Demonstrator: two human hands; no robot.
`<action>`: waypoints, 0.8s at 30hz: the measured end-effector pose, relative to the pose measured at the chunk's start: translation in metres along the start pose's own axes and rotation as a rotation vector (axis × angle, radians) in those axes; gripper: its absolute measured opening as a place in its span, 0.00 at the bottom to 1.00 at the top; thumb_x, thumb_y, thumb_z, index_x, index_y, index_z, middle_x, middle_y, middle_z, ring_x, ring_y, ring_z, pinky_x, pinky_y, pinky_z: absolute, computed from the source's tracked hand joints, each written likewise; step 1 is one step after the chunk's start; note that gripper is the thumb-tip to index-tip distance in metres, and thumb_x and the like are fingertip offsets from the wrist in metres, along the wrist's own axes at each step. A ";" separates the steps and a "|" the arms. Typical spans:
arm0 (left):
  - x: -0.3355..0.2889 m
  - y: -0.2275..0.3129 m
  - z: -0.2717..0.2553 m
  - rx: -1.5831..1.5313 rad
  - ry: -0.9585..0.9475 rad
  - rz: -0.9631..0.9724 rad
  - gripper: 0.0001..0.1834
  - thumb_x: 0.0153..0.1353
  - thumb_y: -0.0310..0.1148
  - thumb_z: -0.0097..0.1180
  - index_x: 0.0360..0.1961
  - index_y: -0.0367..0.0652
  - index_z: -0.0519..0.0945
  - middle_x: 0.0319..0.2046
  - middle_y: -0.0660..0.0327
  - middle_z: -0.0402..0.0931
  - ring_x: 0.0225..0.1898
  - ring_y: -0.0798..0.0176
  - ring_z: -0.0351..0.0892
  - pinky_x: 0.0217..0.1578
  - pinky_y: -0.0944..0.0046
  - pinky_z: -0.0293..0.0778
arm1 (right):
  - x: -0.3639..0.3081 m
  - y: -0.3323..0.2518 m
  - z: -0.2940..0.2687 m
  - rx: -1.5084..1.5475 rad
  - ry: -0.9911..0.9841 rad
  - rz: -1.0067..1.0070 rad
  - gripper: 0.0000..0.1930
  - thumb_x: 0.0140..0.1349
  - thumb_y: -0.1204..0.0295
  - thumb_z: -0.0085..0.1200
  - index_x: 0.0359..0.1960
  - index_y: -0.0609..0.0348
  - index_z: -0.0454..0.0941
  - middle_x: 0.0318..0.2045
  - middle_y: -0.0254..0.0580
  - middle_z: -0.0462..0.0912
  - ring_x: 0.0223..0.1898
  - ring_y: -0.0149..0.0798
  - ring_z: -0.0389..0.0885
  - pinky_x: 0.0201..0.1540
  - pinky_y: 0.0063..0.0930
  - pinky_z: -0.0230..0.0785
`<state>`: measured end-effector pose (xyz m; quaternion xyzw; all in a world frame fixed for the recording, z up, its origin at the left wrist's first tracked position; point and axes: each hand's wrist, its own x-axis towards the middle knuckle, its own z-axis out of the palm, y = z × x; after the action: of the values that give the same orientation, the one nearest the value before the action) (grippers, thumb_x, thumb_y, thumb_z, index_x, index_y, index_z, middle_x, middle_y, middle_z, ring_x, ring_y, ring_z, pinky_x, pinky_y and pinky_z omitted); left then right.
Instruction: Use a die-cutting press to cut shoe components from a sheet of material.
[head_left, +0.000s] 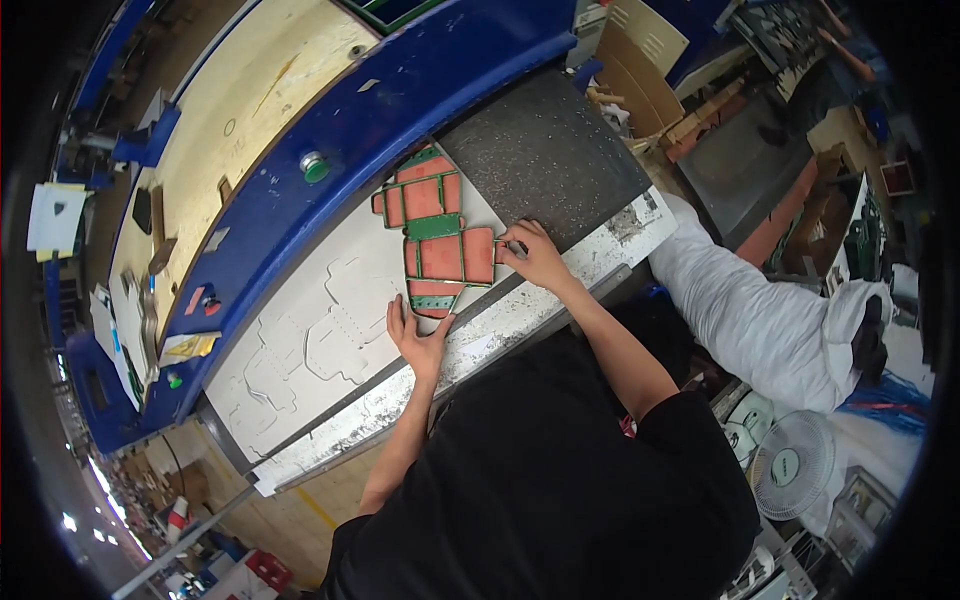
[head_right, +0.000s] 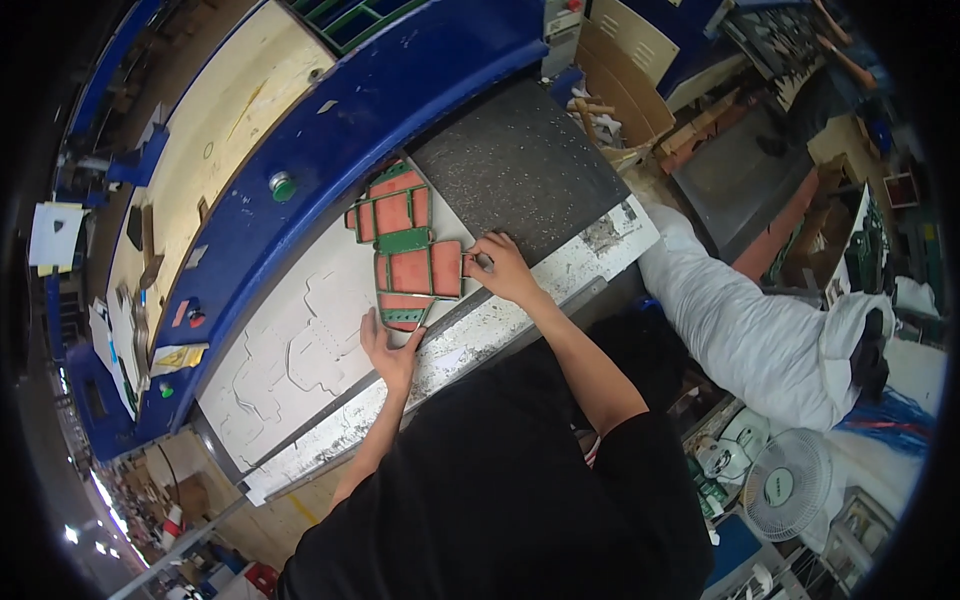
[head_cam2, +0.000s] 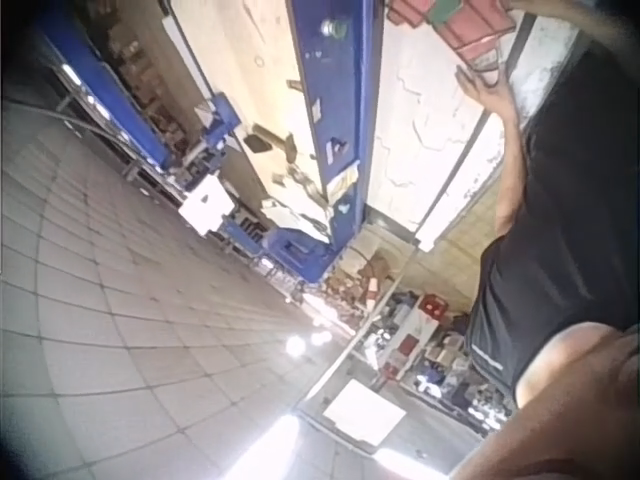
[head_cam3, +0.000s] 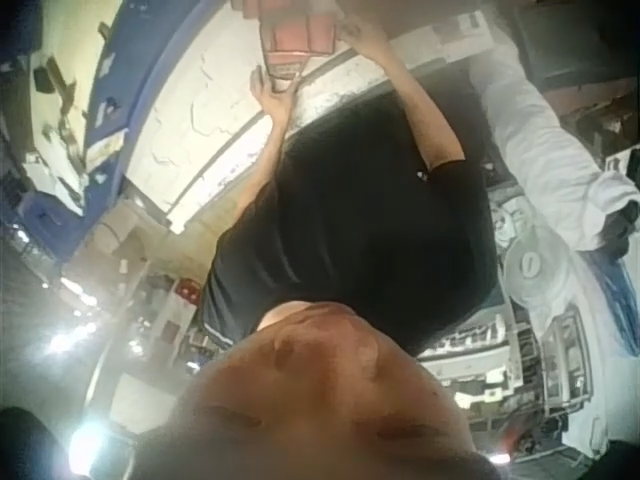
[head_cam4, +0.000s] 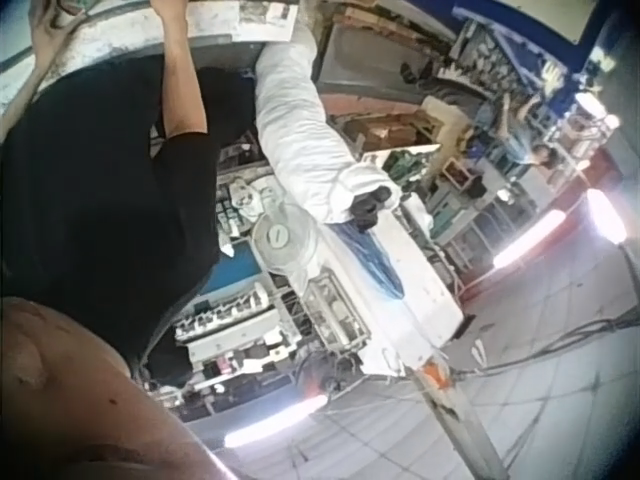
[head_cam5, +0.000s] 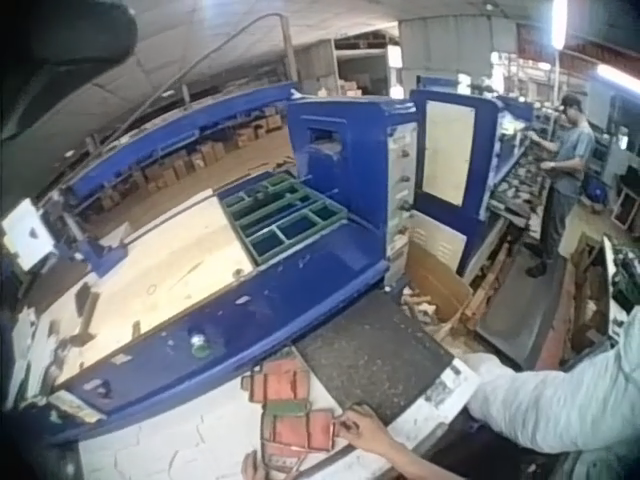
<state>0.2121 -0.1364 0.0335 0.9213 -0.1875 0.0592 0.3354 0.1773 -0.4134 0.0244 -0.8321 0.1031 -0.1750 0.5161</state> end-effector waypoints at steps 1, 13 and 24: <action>0.000 0.001 0.000 -0.002 0.016 0.036 0.39 0.38 0.39 0.77 0.51 0.31 0.75 0.63 0.49 0.65 0.66 0.44 0.57 0.65 0.49 0.55 | 0.000 0.002 0.000 -0.004 0.001 -0.009 0.09 0.53 0.69 0.63 0.31 0.56 0.76 0.33 0.40 0.77 0.41 0.48 0.73 0.45 0.39 0.65; 0.004 0.000 0.002 0.013 0.003 -0.030 0.36 0.36 0.38 0.79 0.46 0.30 0.77 0.62 0.51 0.67 0.66 0.45 0.58 0.64 0.50 0.58 | 0.006 0.008 -0.004 0.072 -0.046 -0.078 0.07 0.58 0.69 0.59 0.33 0.58 0.79 0.32 0.40 0.78 0.38 0.45 0.74 0.44 0.37 0.65; 0.008 -0.009 -0.004 0.018 0.059 0.001 0.40 0.36 0.42 0.77 0.51 0.34 0.77 0.61 0.51 0.67 0.66 0.43 0.59 0.63 0.48 0.60 | 0.010 0.007 0.004 0.025 -0.054 -0.027 0.07 0.58 0.72 0.60 0.35 0.61 0.78 0.33 0.42 0.78 0.39 0.46 0.74 0.44 0.35 0.65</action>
<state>0.2234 -0.1299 0.0330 0.9220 -0.1776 0.0881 0.3325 0.1879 -0.4167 0.0181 -0.8315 0.0758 -0.1607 0.5264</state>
